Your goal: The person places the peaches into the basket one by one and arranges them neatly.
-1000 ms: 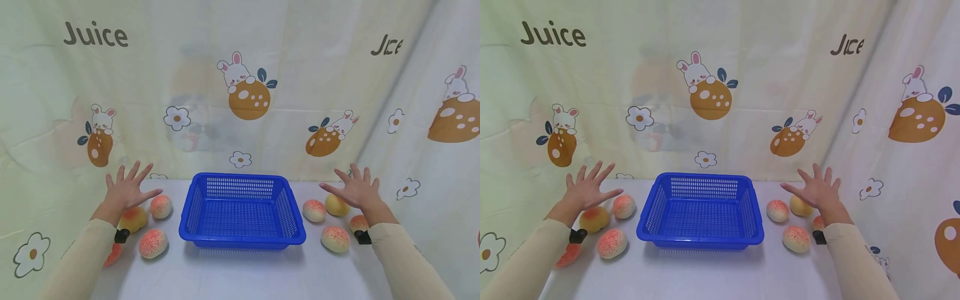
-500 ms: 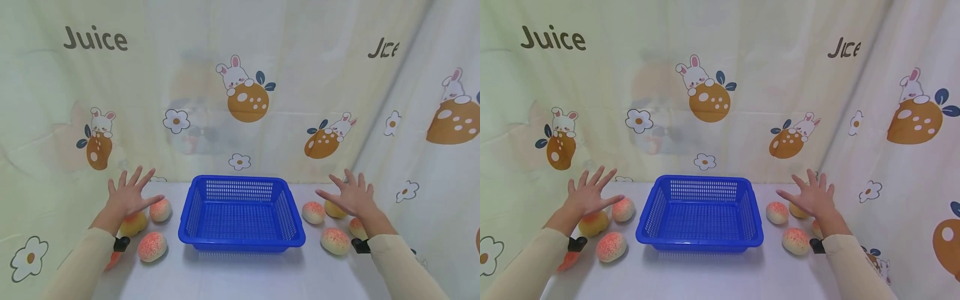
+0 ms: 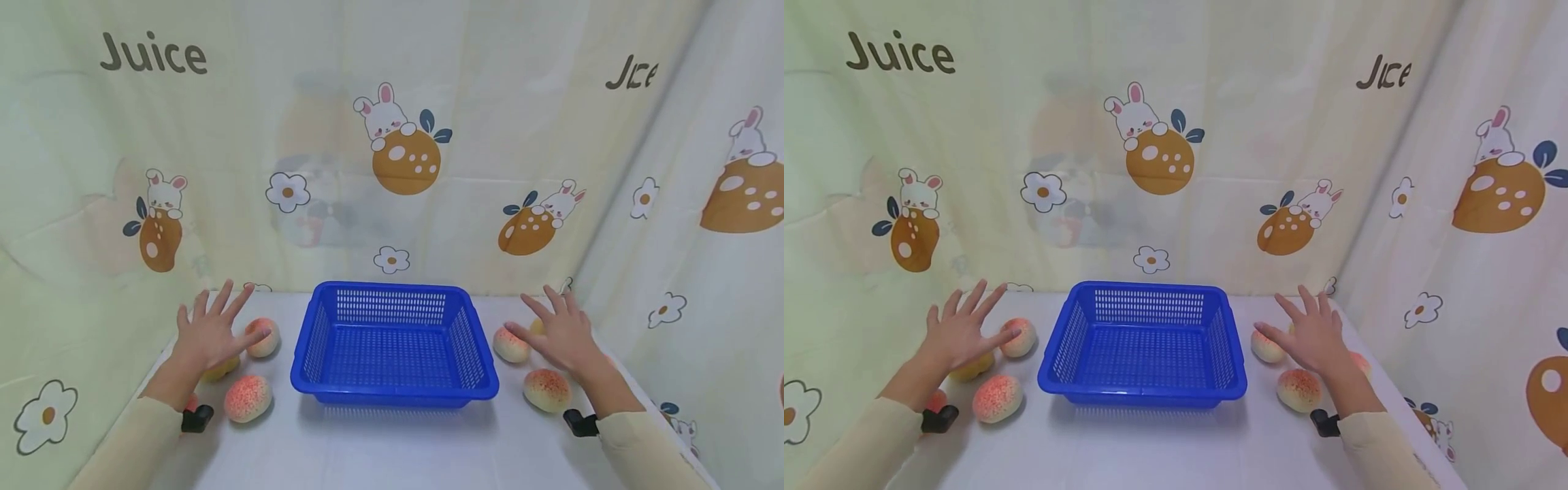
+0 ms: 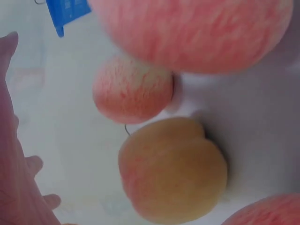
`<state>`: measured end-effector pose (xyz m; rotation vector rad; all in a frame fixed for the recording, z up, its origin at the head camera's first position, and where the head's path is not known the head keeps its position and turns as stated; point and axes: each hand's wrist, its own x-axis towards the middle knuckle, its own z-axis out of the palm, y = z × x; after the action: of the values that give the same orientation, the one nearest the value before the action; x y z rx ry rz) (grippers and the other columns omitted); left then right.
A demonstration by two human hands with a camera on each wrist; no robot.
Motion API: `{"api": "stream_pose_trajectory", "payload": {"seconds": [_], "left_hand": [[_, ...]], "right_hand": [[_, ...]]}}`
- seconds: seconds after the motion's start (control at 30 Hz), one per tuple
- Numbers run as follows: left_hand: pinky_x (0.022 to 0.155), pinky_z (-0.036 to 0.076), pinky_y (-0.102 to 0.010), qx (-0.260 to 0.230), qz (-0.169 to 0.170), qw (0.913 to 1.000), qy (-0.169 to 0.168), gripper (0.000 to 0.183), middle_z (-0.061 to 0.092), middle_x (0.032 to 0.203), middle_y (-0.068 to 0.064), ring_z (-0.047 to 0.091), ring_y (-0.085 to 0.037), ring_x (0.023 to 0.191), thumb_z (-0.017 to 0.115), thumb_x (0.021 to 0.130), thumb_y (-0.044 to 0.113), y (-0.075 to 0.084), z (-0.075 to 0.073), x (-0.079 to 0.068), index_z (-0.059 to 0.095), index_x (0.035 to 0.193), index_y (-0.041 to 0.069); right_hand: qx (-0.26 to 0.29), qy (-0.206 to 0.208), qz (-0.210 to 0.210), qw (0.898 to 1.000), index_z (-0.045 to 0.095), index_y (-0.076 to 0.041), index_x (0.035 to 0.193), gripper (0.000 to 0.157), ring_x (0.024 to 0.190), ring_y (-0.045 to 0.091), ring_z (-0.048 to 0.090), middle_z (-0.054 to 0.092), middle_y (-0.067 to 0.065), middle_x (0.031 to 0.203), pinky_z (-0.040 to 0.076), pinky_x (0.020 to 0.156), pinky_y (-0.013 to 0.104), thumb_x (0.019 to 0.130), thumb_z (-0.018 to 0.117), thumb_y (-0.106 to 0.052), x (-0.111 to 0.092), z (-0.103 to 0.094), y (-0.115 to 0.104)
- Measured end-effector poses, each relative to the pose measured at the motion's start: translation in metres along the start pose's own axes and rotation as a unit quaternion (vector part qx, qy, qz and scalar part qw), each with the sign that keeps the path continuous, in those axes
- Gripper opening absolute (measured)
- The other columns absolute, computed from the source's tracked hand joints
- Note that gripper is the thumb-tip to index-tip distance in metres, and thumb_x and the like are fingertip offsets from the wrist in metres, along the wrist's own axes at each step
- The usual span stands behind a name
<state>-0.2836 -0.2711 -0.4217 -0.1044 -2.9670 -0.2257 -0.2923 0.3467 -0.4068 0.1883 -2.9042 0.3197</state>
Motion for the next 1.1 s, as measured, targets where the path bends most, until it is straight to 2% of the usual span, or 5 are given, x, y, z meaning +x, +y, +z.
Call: {"api": "stream_pose_trajectory", "payload": {"seconds": [0.2,0.4,0.63,0.93,1.1], "left_hand": [[0.114,0.003,-0.083,-0.008,0.004,0.9998,0.019,0.103,0.003,0.173,-0.016,0.006,-0.061,0.151,0.046,0.086,0.084,0.009,0.007,-0.014,0.007,0.166,0.033],[0.115,0.007,-0.081,-0.019,0.009,0.9995,0.024,0.101,0.008,0.172,-0.017,0.009,-0.060,0.151,0.053,0.086,0.080,0.018,0.015,-0.027,0.013,0.166,0.031],[0.115,0.013,-0.080,-0.033,0.011,0.9988,0.034,0.100,0.014,0.171,-0.020,0.015,-0.060,0.149,0.055,0.086,0.079,0.027,0.024,-0.042,0.020,0.164,0.028],[0.114,0.025,-0.077,-0.064,0.022,0.9957,0.063,0.097,0.027,0.165,-0.025,0.026,-0.057,0.147,0.063,0.088,0.069,0.033,0.030,-0.065,0.029,0.161,0.015],[0.111,0.032,-0.075,-0.099,0.021,0.9918,0.078,0.092,0.031,0.163,-0.023,0.030,-0.053,0.146,0.067,0.089,0.063,0.039,0.032,-0.075,0.033,0.160,0.015]], "right_hand": [[0.031,0.014,-0.016,0.999,0.040,-0.014,0.157,0.084,0.149,0.063,0.009,0.017,0.030,0.166,0.014,0.109,0.085,0.095,0.051,-0.069,-0.011,0.009,-0.011],[0.095,0.001,-0.015,0.995,0.037,-0.016,0.160,0.081,0.152,0.058,0.011,0.015,0.025,0.169,0.017,0.108,0.086,0.096,0.053,-0.064,-0.024,0.016,-0.024],[0.152,0.015,-0.007,0.988,0.037,-0.020,0.160,0.072,0.150,0.053,0.024,0.023,0.020,0.168,0.026,0.106,0.084,0.100,0.050,-0.059,-0.036,0.026,-0.035],[0.272,0.038,0.004,0.961,0.042,-0.017,0.157,0.062,0.150,0.043,0.033,0.035,0.017,0.164,0.043,0.109,0.064,0.104,0.054,-0.047,-0.052,0.050,-0.045],[0.325,0.033,0.030,0.945,0.041,-0.018,0.158,0.061,0.147,0.043,0.040,0.040,0.015,0.162,0.047,0.106,0.062,0.105,0.053,-0.045,-0.060,0.053,-0.052]]}}
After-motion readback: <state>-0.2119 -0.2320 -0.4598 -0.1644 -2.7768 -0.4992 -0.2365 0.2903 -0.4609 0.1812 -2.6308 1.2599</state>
